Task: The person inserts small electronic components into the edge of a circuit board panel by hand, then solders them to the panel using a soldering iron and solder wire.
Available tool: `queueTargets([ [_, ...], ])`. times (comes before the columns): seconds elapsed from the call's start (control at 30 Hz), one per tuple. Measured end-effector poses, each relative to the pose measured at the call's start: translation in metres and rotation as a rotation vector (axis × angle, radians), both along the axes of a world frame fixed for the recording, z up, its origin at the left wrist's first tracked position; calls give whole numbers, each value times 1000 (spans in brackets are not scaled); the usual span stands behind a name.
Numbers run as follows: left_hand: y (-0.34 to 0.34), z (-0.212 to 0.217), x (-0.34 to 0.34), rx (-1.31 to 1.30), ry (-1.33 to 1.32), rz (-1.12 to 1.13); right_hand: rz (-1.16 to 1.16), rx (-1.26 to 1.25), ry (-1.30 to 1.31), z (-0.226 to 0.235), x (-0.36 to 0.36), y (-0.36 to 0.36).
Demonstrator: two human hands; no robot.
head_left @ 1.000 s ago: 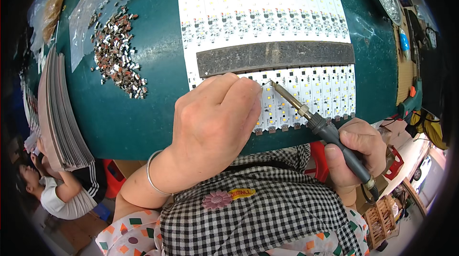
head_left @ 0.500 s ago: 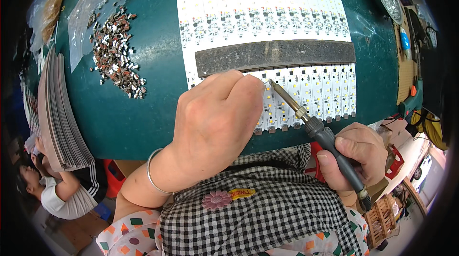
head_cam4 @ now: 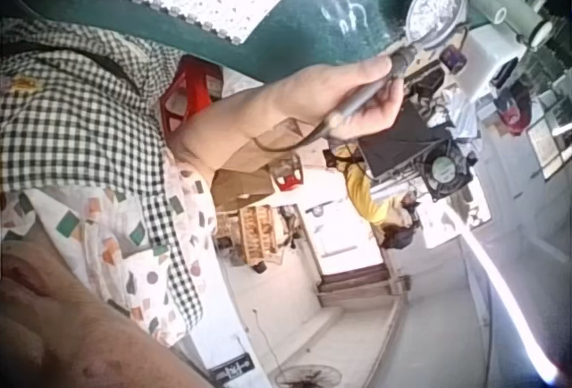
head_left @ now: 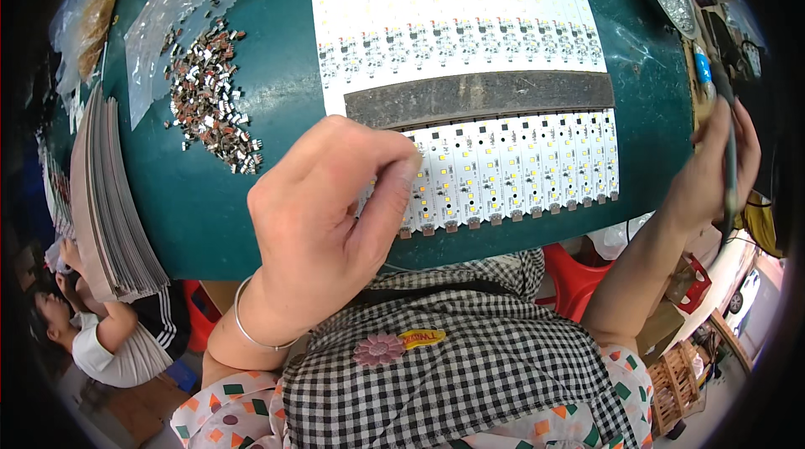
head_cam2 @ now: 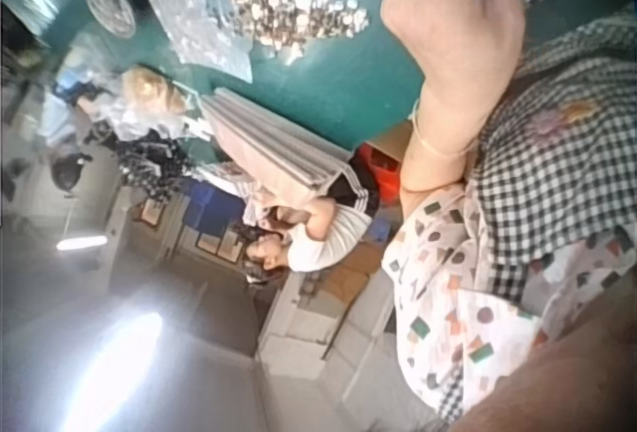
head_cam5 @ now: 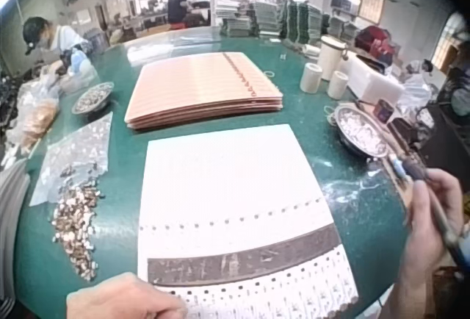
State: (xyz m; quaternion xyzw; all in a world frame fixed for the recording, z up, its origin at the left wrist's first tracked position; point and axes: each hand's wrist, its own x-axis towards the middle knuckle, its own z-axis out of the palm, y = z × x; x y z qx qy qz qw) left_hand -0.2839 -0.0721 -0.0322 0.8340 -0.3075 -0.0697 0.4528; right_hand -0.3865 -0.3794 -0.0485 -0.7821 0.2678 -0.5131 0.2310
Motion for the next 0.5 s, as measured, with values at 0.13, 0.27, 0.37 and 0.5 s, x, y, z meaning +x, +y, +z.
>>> queueTargets([
  [0.13, -3, -9, -6, -9, -26, -23, -117, 19, 169, 0, 5, -12],
  [0.27, -10, -15, -6, -9, -85, -72, 352, 359, -235, 10, -35, 5],
  [0.37, -14, -16, -2, 33, -92, -92, 697, 537, -100, 20, -41, 43],
  [0.5, -15, -20, -2, 54, -106, -80, 771, 567, 69, 9, -35, 73],
])
